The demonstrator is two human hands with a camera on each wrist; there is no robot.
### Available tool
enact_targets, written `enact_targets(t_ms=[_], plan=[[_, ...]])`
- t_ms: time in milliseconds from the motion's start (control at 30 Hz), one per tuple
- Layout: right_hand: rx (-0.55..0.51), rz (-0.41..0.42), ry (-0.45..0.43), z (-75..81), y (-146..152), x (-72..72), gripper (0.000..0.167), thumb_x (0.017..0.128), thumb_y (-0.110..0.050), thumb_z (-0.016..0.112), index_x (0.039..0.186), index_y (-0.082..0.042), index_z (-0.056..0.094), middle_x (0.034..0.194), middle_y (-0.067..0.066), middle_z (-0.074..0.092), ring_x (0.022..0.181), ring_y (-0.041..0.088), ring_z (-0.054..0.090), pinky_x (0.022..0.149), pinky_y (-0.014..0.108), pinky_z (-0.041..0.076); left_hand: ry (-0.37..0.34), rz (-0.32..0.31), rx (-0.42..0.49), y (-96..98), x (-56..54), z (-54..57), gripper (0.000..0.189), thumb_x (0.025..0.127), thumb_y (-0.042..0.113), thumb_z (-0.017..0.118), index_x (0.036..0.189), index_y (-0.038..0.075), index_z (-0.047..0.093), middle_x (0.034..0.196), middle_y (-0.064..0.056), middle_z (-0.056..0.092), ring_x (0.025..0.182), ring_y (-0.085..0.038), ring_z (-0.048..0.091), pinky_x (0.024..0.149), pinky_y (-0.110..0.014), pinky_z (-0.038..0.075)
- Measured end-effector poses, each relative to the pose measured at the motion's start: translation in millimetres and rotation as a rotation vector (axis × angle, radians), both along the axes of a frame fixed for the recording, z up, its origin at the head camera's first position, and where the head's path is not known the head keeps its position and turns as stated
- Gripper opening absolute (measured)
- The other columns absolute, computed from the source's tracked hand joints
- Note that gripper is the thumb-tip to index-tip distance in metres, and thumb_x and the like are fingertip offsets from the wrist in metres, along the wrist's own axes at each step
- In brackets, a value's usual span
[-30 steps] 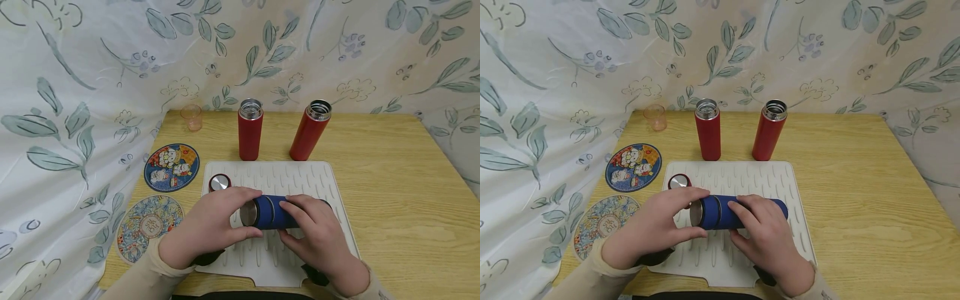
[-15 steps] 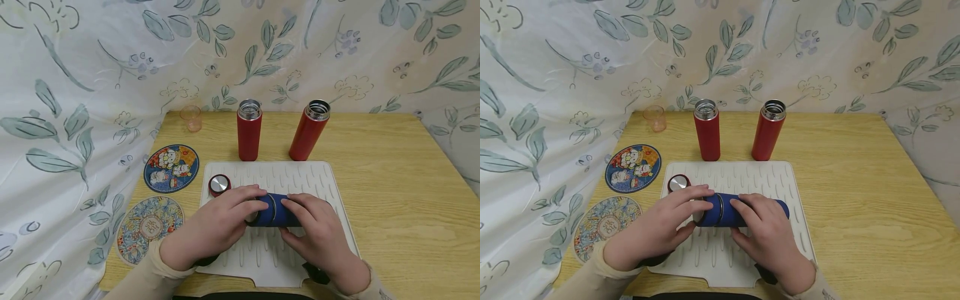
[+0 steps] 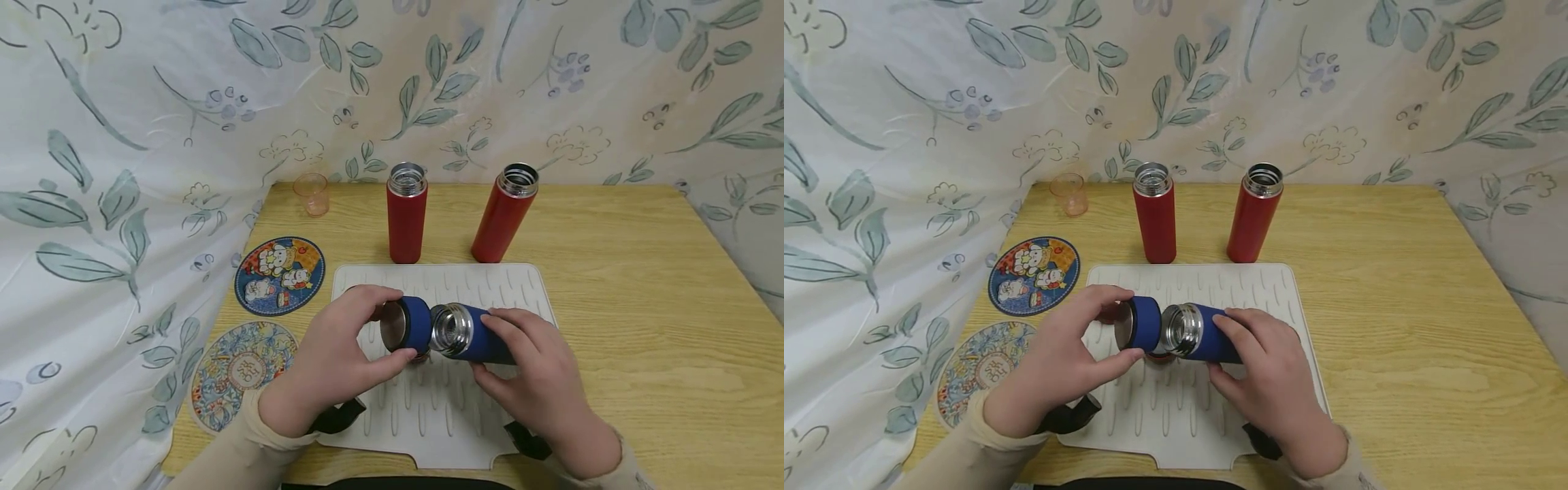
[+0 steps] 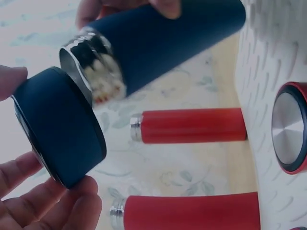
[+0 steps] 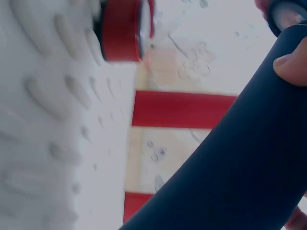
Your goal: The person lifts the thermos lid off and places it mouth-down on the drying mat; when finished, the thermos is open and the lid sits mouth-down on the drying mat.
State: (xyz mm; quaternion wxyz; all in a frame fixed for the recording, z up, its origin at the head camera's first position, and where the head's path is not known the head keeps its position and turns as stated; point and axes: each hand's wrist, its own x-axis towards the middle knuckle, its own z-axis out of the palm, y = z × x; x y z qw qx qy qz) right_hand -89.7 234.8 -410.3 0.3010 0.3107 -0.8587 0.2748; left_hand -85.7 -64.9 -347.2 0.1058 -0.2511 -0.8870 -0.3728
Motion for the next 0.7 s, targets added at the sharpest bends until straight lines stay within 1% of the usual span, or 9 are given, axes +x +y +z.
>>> enact_targets(t_ms=[100,167,200,267,333,400,433,567,700], plan=[[-0.101,-0.061,-0.028,2.2,11.3,-3.4,0.064,0.1,-0.056,0.069,0.133,-0.002,0.071,0.125,0.021,0.074,0.11,0.037,0.069,0.112,0.018,0.048,0.007,0.004,-0.036,-1.0,-0.6,-0.7,0.065,0.083,0.032,0.098,0.139,0.011,0.07,0.133,-0.003,0.075,0.116,-0.016,0.071,0.096,-0.041,0.067],[-0.182,-0.102,-0.058,4.7,20.0,-6.3,0.072,0.096,-0.058,0.075,0.135,0.002,0.069,0.125,0.023,0.073,0.113,0.029,0.068,0.112,0.014,0.044,0.014,0.004,-0.073,-1.7,-0.7,-2.1,0.065,0.084,0.034,0.097,0.139,0.012,0.071,0.135,-0.002,0.075,0.119,-0.017,0.07,0.098,-0.041,0.065],[-0.226,-0.13,-0.085,5.6,24.9,-7.3,0.072,0.095,-0.055,0.077,0.136,0.003,0.067,0.126,0.023,0.073,0.116,0.021,0.067,0.112,0.008,0.037,0.018,0.005,-0.089,-2.2,-0.6,-3.2,0.065,0.084,0.034,0.097,0.139,0.012,0.071,0.136,-0.002,0.075,0.121,-0.017,0.07,0.099,-0.041,0.065],[-0.317,-0.194,-0.141,8.7,34.9,-8.6,0.071,0.086,-0.035,0.09,0.139,0.005,0.064,0.129,0.015,0.072,0.121,0.008,0.063,0.107,0.009,0.039,0.021,0.013,-0.116,-3.8,-0.1,-6.4,0.064,0.083,0.034,0.097,0.138,0.013,0.072,0.135,-0.002,0.074,0.121,-0.018,0.07,0.098,-0.041,0.065],[-0.42,-0.274,-0.204,11.6,45.0,-9.5,0.072,0.078,-0.01,0.095,0.141,0.005,0.063,0.133,0.002,0.07,0.123,-0.002,0.058,0.102,0.011,0.042,0.019,0.035,-0.147,-6.9,0.8,-11.1,0.064,0.082,0.032,0.098,0.138,0.013,0.073,0.134,-0.002,0.074,0.12,-0.018,0.07,0.098,-0.041,0.064],[-0.551,-0.37,-0.263,13.5,54.7,-10.7,0.081,0.069,0.013,0.092,0.143,0.0,0.063,0.135,-0.011,0.065,0.122,-0.002,0.058,0.098,0.015,0.044,0.004,0.07,-0.18,-10.7,2.2,-16.9,0.064,0.081,0.03,0.099,0.137,0.014,0.073,0.134,-0.003,0.073,0.119,-0.02,0.07,0.098,-0.042,0.064],[-0.614,-0.413,-0.283,14.1,59.5,-11.6,0.083,0.069,0.017,0.091,0.144,-0.002,0.062,0.136,-0.016,0.062,0.121,0.0,0.059,0.097,0.017,0.044,-0.009,0.088,-0.196,-12.8,2.9,-20.2,0.064,0.081,0.03,0.1,0.137,0.014,0.074,0.134,-0.003,0.073,0.119,-0.021,0.07,0.098,-0.043,0.064],[-0.803,-0.573,-0.305,13.5,78.2,-16.3,0.086,0.076,0.015,0.086,0.151,-0.012,0.054,0.137,-0.014,0.059,0.12,0.007,0.06,0.095,0.023,0.044,-0.059,0.148,-0.27,-20.1,5.6,-35.1,0.063,0.079,0.028,0.102,0.134,0.013,0.076,0.133,-0.005,0.073,0.118,-0.025,0.069,0.1,-0.045,0.063],[-0.866,-0.682,-0.3,11.9,93.5,-21.1,0.086,0.082,0.01,0.085,0.155,-0.015,0.046,0.142,-0.011,0.055,0.124,0.007,0.055,0.1,0.025,0.046,-0.075,0.176,-0.317,-25.4,8.7,-47.7,0.061,0.078,0.027,0.102,0.132,0.012,0.077,0.13,-0.005,0.074,0.116,-0.027,0.071,0.1,-0.047,0.062]])
